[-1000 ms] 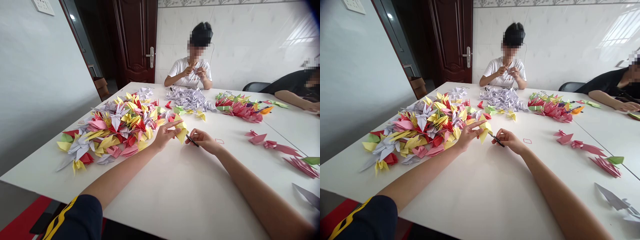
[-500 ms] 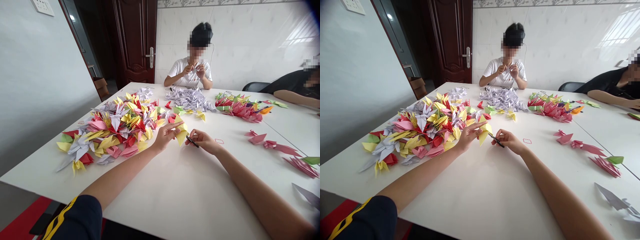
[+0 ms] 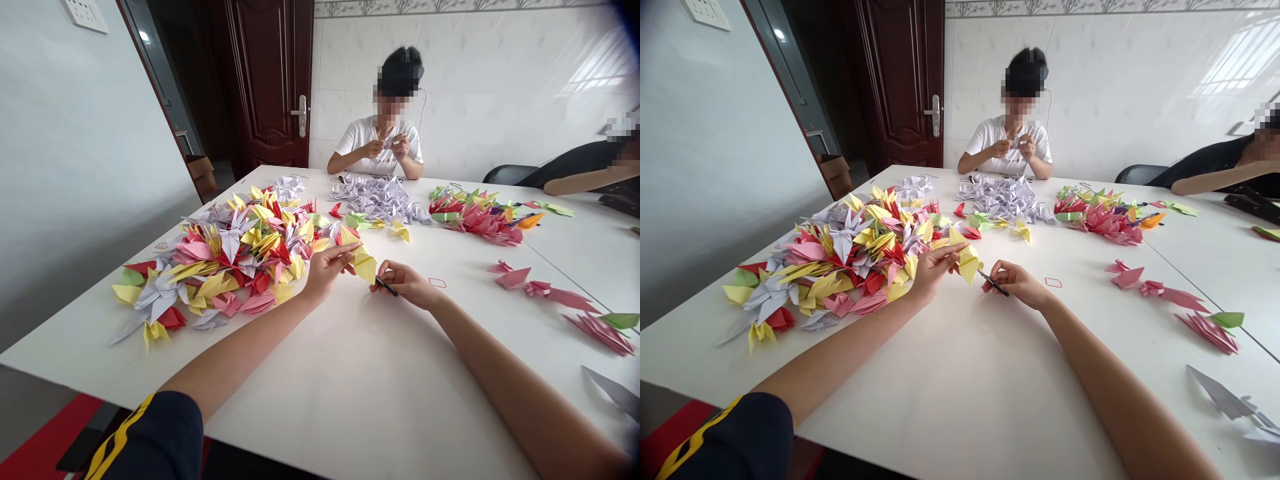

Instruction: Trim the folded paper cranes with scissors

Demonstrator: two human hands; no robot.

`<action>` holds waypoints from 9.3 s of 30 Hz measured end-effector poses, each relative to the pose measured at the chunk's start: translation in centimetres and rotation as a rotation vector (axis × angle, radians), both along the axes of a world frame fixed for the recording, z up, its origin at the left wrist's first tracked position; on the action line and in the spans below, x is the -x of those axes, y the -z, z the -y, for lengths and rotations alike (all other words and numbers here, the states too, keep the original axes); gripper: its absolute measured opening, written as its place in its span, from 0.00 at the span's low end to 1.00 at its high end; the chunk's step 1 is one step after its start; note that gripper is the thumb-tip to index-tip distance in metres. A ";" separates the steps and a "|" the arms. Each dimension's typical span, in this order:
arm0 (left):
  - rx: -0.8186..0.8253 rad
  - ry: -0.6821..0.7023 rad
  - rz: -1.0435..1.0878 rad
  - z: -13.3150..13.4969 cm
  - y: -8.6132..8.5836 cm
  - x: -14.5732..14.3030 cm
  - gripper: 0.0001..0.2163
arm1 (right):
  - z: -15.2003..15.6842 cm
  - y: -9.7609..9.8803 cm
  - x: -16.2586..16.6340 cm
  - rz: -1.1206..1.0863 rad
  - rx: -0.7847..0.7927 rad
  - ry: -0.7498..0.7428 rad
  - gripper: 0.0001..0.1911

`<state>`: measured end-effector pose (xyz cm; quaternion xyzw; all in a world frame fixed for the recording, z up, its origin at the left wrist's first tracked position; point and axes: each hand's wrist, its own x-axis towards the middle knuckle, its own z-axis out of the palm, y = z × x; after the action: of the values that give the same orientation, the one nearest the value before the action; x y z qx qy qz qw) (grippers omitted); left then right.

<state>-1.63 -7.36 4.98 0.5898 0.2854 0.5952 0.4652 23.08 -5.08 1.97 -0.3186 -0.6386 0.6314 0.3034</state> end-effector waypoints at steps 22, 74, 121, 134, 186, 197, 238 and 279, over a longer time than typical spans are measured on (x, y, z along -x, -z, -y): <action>0.059 -0.094 0.147 0.6 -0.4 -0.4 0.18 | 0.4 0.3 0.6 -0.046 0.065 -0.027 0.17; 0.032 -0.140 0.136 0.3 -0.7 -0.1 0.20 | 0.5 0.0 1.1 -0.043 0.044 0.011 0.16; -0.045 -0.192 0.097 -0.2 -0.1 0.2 0.16 | 0.1 -0.1 0.1 -0.038 0.096 0.009 0.15; -0.088 -0.223 0.086 -0.6 -0.1 0.5 0.16 | -0.5 -0.8 -2.5 0.052 0.122 -0.013 0.23; -0.530 -0.480 -0.402 1.0 0.8 0.0 0.10 | 5.3 -4.8 7.4 -0.232 -0.024 0.659 0.27; -0.386 -0.417 -0.333 0.8 0.8 0.1 0.09 | 5.2 -5.4 7.2 -0.235 -0.026 0.589 0.23; -0.213 -0.252 -0.219 0.3 0.3 0.1 0.09 | 4.8 -4.8 6.8 -0.228 -0.019 0.567 0.22; 0.265 -0.231 0.348 -3.0 2.2 1.7 0.18 | 0.5 -1.7 -0.4 0.021 0.003 0.060 0.27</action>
<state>-3.34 -4.34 2.81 0.3755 0.3421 0.6945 0.5095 23.48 -5.57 3.64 -0.3449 -0.6310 0.6195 0.3149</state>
